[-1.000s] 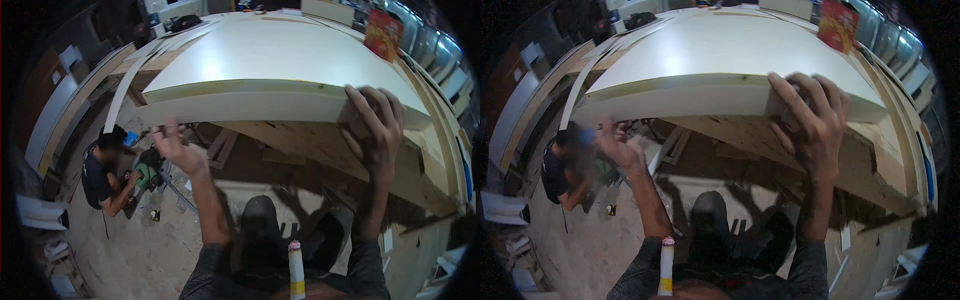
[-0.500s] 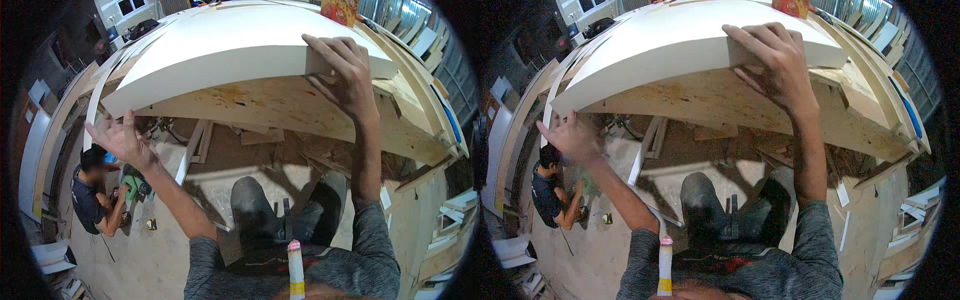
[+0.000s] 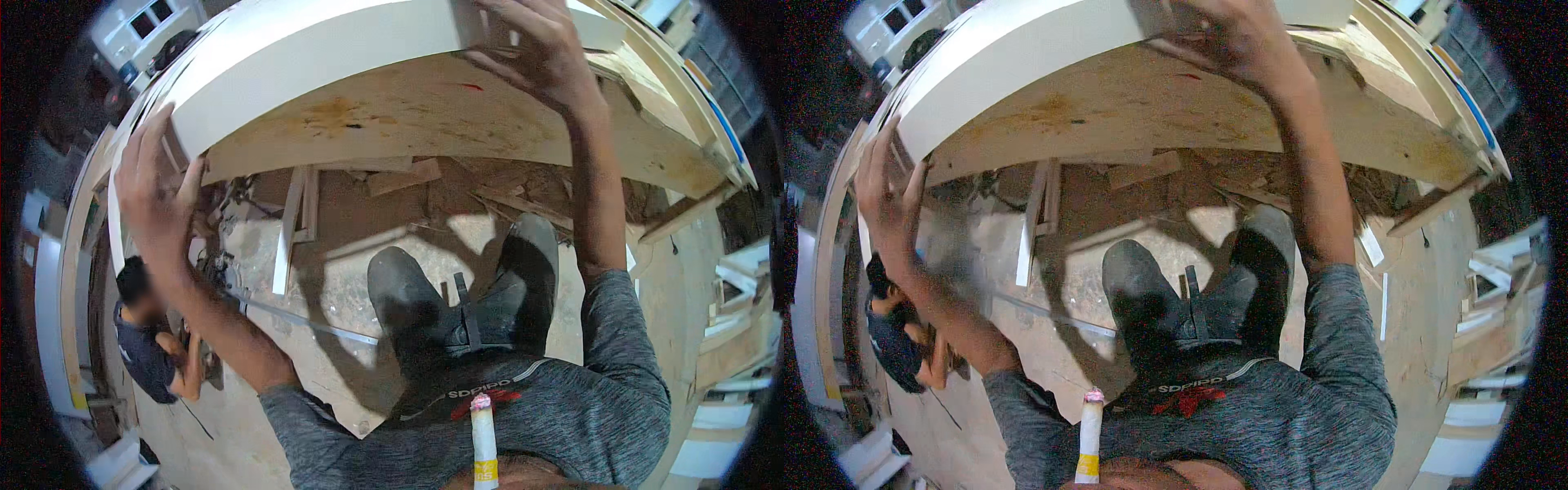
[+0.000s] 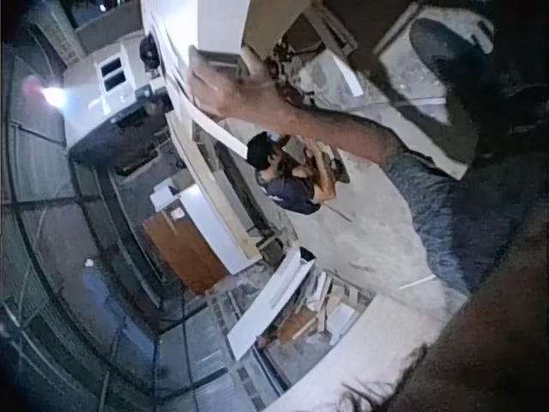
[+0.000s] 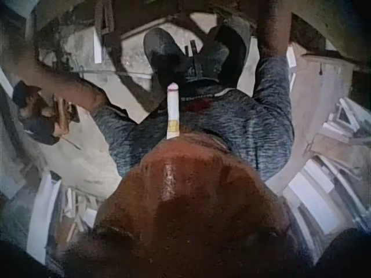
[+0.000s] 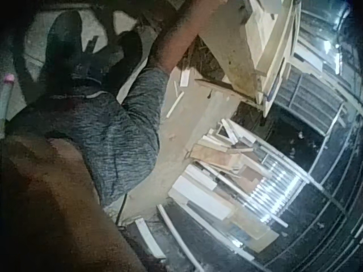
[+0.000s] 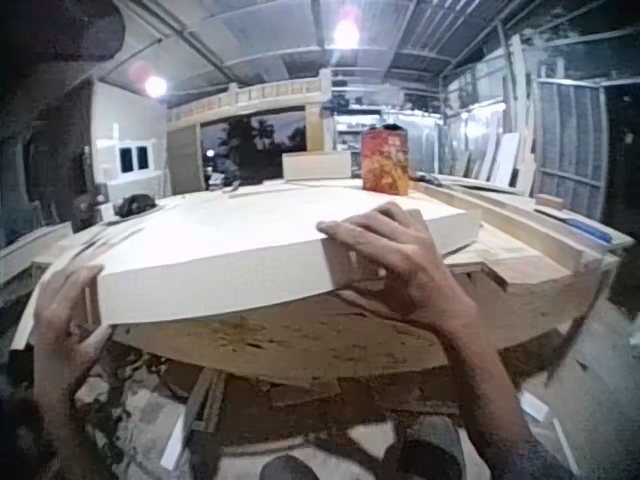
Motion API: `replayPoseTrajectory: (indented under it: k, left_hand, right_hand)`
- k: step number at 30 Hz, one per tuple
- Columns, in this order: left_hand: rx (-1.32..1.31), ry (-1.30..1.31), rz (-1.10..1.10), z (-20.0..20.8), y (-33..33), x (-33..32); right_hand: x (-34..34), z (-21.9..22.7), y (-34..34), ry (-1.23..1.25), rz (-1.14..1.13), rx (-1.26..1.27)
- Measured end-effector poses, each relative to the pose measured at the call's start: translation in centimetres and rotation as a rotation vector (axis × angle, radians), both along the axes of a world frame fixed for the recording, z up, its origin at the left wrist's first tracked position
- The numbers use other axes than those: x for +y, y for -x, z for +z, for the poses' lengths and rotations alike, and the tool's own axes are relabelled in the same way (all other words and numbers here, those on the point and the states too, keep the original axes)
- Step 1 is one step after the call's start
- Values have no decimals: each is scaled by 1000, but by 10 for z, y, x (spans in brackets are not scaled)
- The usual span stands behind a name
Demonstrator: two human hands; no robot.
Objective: The recorder is measuring, marking, and aligning laminate boards on a workbench in a furniture workshop.
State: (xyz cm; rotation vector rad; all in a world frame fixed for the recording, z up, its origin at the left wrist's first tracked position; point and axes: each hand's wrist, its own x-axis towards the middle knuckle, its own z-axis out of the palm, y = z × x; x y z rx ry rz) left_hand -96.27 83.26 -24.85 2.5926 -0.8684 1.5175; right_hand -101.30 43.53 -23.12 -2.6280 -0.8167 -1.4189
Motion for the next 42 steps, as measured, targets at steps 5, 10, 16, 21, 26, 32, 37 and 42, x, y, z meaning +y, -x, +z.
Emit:
replayPoseTrajectory:
  k: [5,10,16,21,26,32,37,42]
  left_hand:
    - [-71,-97,49,4,10,17]
    - [-89,-66,28,-2,4,12]
    - [-94,-70,37,-1,2,11]
    - [-81,-103,52,1,-5,20]
    - [-121,-68,47,-4,-15,39]
    - [-67,-10,50,-14,-12,83]
    - [-44,11,-30,-34,-13,117]
    - [-23,45,78,-32,6,138]
  right_hand:
    - [4,-12,-18,104,-26,-242]
    - [-11,-18,-17,149,-14,-340]
    - [-45,-12,-7,144,-187,-342]
    - [-46,-5,-10,209,-93,-247]
    - [-33,-7,-19,279,-61,-315]
    - [12,-16,-14,354,-61,-417]
    - [38,-29,4,384,-33,-748]
    - [50,-37,18,334,-12,-546]
